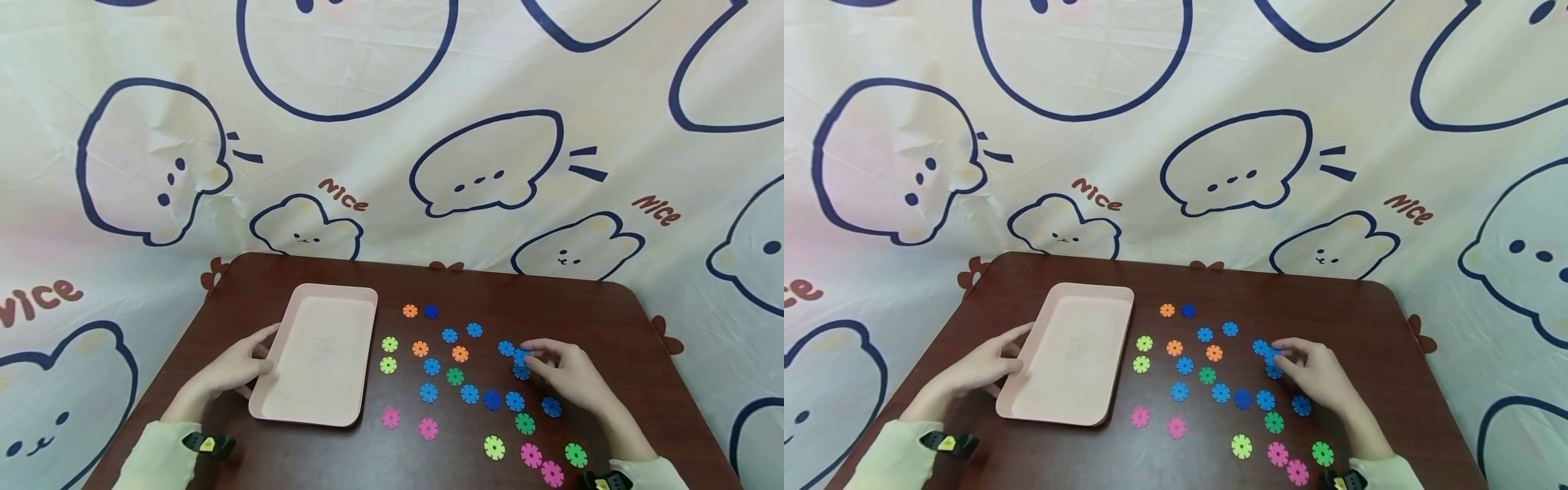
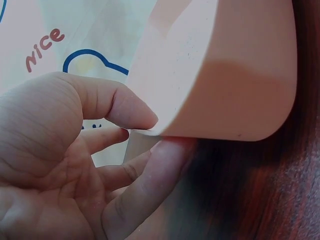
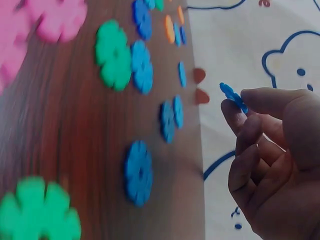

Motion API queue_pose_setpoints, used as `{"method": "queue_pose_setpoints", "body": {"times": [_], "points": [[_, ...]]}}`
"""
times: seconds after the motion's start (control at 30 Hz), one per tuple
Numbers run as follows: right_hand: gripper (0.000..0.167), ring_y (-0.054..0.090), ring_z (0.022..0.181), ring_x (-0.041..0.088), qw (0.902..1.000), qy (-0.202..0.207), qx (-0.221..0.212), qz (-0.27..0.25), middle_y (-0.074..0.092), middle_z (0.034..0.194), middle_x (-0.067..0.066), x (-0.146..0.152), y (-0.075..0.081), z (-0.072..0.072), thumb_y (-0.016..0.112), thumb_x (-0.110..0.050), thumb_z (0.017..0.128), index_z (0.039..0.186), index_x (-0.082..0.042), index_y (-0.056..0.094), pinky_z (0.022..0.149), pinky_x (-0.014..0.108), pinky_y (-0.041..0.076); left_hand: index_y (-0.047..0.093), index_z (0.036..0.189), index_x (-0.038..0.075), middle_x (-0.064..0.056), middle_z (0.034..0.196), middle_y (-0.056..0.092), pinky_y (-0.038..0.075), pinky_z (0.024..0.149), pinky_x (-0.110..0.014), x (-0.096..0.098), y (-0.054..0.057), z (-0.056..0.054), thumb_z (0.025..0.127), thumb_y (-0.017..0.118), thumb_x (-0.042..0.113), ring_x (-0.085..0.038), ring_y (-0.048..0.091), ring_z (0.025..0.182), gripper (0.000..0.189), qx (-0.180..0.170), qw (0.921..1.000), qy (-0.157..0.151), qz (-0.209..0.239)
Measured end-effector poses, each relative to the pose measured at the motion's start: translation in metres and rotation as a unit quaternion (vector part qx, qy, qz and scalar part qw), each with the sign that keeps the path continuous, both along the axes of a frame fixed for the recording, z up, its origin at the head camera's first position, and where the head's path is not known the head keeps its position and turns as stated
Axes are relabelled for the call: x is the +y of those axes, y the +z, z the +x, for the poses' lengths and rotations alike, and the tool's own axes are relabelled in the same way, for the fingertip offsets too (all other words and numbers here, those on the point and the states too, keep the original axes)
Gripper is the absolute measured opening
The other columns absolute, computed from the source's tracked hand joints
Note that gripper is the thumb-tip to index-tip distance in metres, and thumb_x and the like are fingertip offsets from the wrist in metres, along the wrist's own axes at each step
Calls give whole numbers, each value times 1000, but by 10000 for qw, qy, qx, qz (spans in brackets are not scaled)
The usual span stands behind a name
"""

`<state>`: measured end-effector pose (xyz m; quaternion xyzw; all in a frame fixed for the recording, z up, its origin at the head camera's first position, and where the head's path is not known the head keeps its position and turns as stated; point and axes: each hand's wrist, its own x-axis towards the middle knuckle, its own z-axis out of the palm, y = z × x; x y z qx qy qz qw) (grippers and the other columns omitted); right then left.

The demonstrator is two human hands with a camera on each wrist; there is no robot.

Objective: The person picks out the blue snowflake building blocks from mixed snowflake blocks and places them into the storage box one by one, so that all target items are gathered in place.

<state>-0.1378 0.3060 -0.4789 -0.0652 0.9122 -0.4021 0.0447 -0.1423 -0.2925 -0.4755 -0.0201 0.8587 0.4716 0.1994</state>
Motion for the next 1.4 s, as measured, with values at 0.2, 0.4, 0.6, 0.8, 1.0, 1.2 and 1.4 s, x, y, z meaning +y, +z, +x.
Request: {"method": "queue_pose_setpoints", "body": {"times": [0.2,0.4,0.6,0.8,1.0,1.2,1.4], "points": [[24,52,58,21,9989,333,116,-295,70,89,2,-31,7,-5,77,-24,95,118,-16,75,50,28,44,24,164,5,-25,111,58,60,53,-49,-2,-1,0,90,60,3,-29,70,80,82,20,10000,-4,32],[24,50,55,19,9957,781,127,-491,73,100,-2,-71,11,-12,77,-26,95,118,-18,76,47,28,43,24,164,6,-25,112,58,60,53,-49,-2,-1,1,91,60,2,-29,70,80,81,-14,10000,27,29],[26,48,51,16,9902,1257,75,-607,73,101,-5,-116,10,-18,76,-29,96,120,-21,75,46,28,42,24,163,5,-26,112,58,60,53,-49,-2,-2,1,91,59,2,-29,70,80,81,22,10000,7,-7],[23,46,49,12,9829,1677,27,-755,72,98,-10,-161,9,-19,75,-29,97,119,-25,75,45,28,43,24,164,6,-25,113,59,60,53,-50,-3,-3,0,91,59,2,-30,70,82,81,28,10000,9,-12],[23,48,48,11,9755,1981,-28,-959,70,100,-12,-201,2,-20,73,-27,98,120,-24,75,46,29,45,24,164,5,-25,112,59,60,52,-50,-1,-1,0,91,58,2,-29,70,81,81,24,10000,-4,-21],[22,47,52,10,9706,2139,-71,-1099,70,96,-13,-237,-3,-19,74,-28,97,118,-23,76,48,25,43,25,164,6,-25,113,59,60,52,-49,0,1,0,91,58,2,-29,70,79,81,25,10000,13,-75],[20,51,52,8,9646,2332,-142,-1223,69,93,-13,-272,0,-18,74,-23,97,116,-19,77,47,23,43,25,164,6,-25,112,59,60,51,-49,0,0,0,91,58,3,-28,70,80,80,47,10000,16,-59]]}}
